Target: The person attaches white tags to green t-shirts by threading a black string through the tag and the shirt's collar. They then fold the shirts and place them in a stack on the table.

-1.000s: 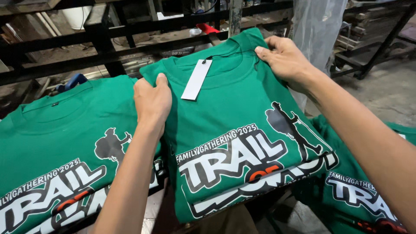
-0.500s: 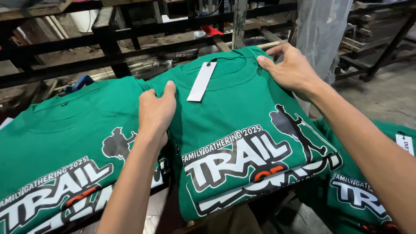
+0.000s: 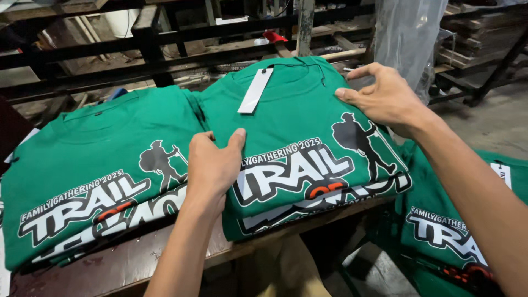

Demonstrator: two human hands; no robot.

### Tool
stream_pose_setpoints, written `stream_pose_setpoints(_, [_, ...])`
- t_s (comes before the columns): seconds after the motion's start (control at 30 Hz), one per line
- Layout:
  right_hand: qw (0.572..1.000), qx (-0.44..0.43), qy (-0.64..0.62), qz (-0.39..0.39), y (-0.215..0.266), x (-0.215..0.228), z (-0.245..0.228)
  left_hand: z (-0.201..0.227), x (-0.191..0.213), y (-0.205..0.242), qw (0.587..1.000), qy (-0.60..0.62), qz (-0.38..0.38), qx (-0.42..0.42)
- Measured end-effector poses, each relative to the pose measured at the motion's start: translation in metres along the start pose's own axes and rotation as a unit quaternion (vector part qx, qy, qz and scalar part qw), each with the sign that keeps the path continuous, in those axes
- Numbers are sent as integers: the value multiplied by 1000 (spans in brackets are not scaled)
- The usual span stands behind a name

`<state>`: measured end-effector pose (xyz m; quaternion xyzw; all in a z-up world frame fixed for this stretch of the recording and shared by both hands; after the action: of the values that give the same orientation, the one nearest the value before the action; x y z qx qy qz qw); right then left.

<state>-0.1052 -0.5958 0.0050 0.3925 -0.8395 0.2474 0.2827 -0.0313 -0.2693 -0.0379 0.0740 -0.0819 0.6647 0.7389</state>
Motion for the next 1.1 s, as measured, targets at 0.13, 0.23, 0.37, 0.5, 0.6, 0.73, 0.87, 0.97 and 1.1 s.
stream_pose_setpoints(0.13, [999,9,-46,-9,16,7,-9,-5,-3,11,1000,-27,12,8])
stream_pose_setpoints(0.23, [999,-2,33,4,14,9,-4,5,-4,12,998,-61,15,-20])
stream_pose_setpoints(0.37, [986,55,154,33,-15,3,-2,36,-2,30,992,-108,12,-60])
stream_pose_setpoints(0.5, [968,151,182,86,-40,-8,-7,7,-18,-5,951,-286,61,-99])
stream_pose_setpoints(0.6, [961,158,210,88,-55,-23,-3,23,-28,3,919,-285,122,-244])
stream_pose_setpoints(0.73, [934,220,239,151,-58,-25,-19,40,-52,-6,902,-245,115,-337])
stream_pose_setpoints(0.87, [945,224,234,34,-42,-53,-49,39,-75,-29,940,-234,10,-247])
stream_pose_setpoints(0.97, [960,161,226,-46,-53,-74,-39,43,-77,-26,949,-233,-29,-208])
stream_pose_setpoints(1.1, [965,98,239,-45,-64,-83,-20,44,-76,-24,953,-214,-42,-212])
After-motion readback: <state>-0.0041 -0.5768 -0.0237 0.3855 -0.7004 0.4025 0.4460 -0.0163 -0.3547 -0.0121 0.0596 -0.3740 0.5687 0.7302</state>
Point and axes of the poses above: each hand's wrist, its own y-axis away from the middle knuckle, its own x-axis out of the back of the hand, z = x × y, the point moved 7 cm from there along -y, towards the middle knuckle, and after that the axes turned 9 degrees about y, right-handed, at the moved point
